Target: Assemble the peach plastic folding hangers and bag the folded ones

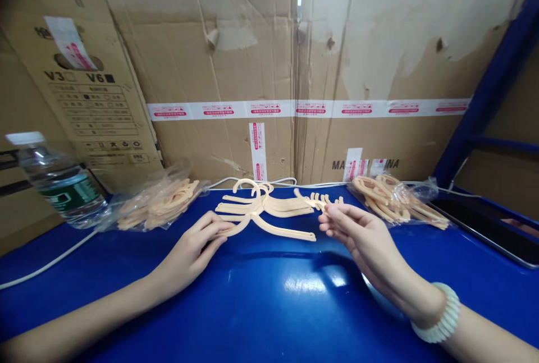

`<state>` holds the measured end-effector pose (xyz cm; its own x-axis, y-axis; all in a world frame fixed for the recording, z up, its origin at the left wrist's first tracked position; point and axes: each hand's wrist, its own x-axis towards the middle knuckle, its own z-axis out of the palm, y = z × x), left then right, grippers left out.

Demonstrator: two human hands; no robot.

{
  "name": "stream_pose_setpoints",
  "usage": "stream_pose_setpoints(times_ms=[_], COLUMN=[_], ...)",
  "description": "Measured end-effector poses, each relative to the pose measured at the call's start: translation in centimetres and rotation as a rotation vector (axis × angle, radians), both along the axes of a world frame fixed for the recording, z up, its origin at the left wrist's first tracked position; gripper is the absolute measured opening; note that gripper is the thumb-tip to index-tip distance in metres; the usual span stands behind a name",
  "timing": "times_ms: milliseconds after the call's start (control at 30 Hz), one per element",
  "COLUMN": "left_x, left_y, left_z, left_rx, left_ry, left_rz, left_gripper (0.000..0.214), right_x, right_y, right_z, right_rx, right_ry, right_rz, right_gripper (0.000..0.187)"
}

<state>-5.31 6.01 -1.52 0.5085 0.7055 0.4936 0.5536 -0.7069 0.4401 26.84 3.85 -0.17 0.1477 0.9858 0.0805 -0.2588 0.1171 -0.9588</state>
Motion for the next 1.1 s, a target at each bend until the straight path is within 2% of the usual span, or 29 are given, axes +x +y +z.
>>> stream_pose_setpoints(times_ms=[100, 200, 367, 500, 767, 1100], left_x=[0.00, 0.00, 0.02, 0.07, 0.01, 0.03], left_y=[-0.07, -0.08, -0.08, -0.17, -0.04, -0.43], left_z=[0.08, 0.04, 0.01, 0.17, 0.05, -0.04], left_rx=[-0.003, -0.005, 0.001, 0.010, 0.066, 0.128], left_ry=[-0.009, -0.005, -0.012, -0.002, -0.022, -0.007], left_rz=[0.008, 0.014, 0.024, 0.030, 0.015, 0.016], left_gripper=[0.024, 0.025, 0.023, 0.023, 0.022, 0.026], right_x=[-0.16, -0.37, -0.37, -0.13, 0.00, -0.12], right_y=[0.13, 0.07, 0.05, 0.29, 0.16, 0.08], right_z=[-0.42, -0.54, -0.42, -0.09, 0.44, 0.33], right_rx=[-0.066, -0.098, -0.079, -0.142, -0.217, -0.248], right_ry=[0.056, -0.012, -0.118, -0.154, -0.121, -0.044], right_rz=[0.086, 0.162, 0.150, 0.201, 0.346, 0.396], right_gripper=[0.039, 0.039, 0.035, 0.035, 0.027, 0.023])
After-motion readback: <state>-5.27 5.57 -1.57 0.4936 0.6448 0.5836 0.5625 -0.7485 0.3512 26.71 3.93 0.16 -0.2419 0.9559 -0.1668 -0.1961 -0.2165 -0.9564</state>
